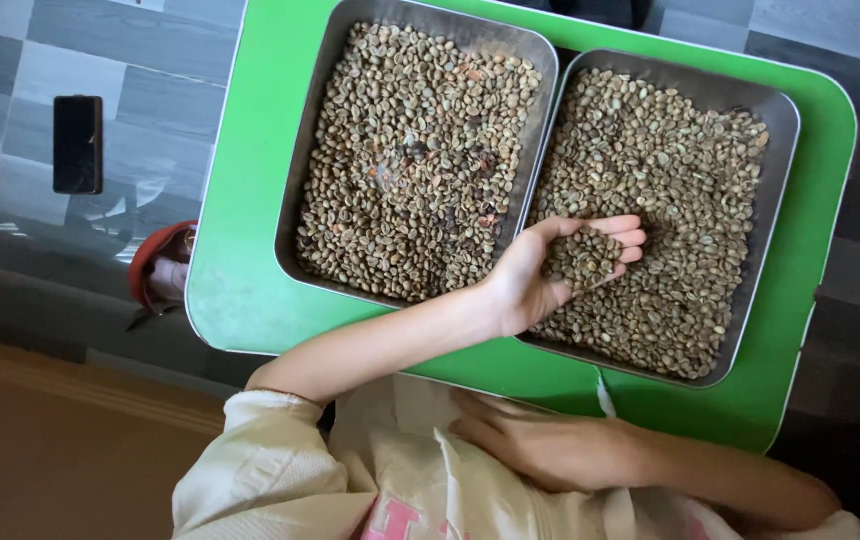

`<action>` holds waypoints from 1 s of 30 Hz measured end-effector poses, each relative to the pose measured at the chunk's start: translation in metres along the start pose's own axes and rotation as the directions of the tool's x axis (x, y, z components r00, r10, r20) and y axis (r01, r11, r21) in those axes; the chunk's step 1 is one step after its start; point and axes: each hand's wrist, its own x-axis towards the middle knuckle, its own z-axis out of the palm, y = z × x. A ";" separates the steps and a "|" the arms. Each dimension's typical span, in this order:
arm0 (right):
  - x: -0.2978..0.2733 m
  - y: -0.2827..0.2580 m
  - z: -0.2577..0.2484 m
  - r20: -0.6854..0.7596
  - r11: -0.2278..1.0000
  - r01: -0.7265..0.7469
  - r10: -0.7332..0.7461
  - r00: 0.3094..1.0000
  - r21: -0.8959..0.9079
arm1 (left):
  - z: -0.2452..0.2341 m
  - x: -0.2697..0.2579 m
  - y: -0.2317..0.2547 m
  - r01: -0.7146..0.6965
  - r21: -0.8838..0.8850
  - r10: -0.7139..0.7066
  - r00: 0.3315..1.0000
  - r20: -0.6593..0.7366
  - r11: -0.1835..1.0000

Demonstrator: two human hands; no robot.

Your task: Manually sort green coffee beans in metal trays to remove defects

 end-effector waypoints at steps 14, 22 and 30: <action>0.012 0.082 0.126 -0.378 0.565 -0.468 0.277 0.884 -0.680 | 0.005 -0.002 0.001 0.016 0.054 -0.015 0.999 -0.036 0.998; 0.012 0.072 0.134 -0.313 0.594 -0.381 0.220 0.924 -0.709 | 0.012 -0.005 0.003 0.031 0.043 -0.028 0.997 -0.076 0.999; 0.040 0.025 0.043 -0.371 0.927 -0.350 0.374 0.850 0.133 | 0.025 -0.013 0.008 0.052 0.082 -0.042 0.993 -0.110 0.995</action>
